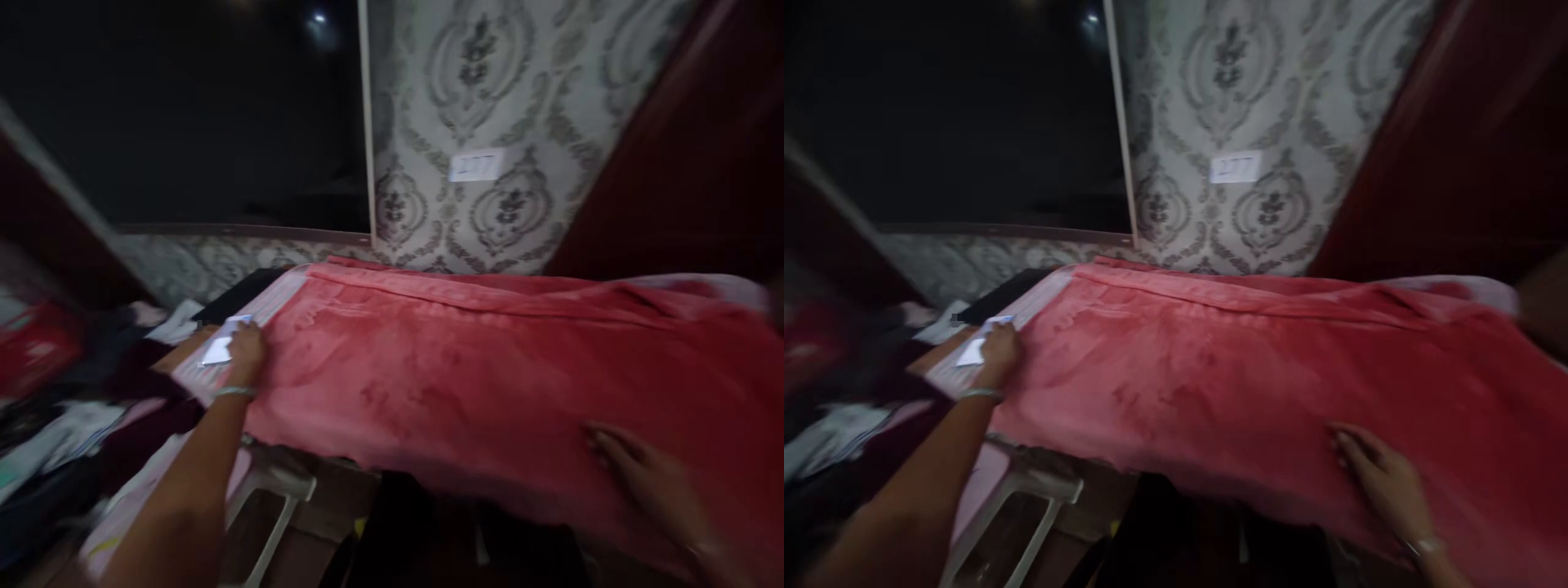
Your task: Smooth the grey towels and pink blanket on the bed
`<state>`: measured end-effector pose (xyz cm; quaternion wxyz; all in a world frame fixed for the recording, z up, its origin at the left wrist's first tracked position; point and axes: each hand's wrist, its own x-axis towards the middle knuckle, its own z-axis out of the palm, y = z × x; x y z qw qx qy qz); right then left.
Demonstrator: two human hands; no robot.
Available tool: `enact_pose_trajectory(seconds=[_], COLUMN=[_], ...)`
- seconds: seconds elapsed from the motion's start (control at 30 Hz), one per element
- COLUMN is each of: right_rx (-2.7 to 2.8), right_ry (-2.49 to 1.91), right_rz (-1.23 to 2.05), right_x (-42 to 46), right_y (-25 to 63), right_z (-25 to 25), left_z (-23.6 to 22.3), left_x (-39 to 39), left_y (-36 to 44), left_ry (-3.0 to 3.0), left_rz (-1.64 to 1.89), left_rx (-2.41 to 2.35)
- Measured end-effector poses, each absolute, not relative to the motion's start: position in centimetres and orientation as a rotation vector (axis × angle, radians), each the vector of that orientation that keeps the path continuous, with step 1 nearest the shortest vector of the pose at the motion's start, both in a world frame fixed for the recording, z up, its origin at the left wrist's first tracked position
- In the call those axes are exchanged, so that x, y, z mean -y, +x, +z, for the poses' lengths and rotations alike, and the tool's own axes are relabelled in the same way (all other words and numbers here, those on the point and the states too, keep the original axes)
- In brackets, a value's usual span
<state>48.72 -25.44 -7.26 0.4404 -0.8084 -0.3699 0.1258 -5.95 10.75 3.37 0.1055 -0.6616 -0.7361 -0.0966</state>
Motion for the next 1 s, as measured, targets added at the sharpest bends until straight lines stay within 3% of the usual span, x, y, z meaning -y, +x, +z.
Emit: enact_pose_trajectory(seconds=[0.17,0.37,0.47,0.7,1.0], right_rx=[0.859,0.874,0.678,0.162,-0.048], right_ry=[-1.852,-1.743,-1.873,-2.202,-2.605], right_rz=[0.390,0.544,0.327,-0.203,-0.005], right_x=[23.7,23.2,24.2,32.1,36.7], right_y=[46.9,49.5,54.3,68.5,75.2], right_z=[-5.8,-5.3,-3.4,0.7,-0.3], left_z=[3.2,1.4,0.1,-2.6,-3.6], left_x=[-13.1,-9.6,-6.7,-5.0,-6.6], left_y=[3.5,20.4,25.1,26.7,26.5], left_ry=[-2.358,-2.880,-2.919,-2.805,-2.794], left_rz=[-0.465,-0.383,-0.236,-0.253,-0.335], left_rx=[1.675,1.268,1.233,1.165,1.111])
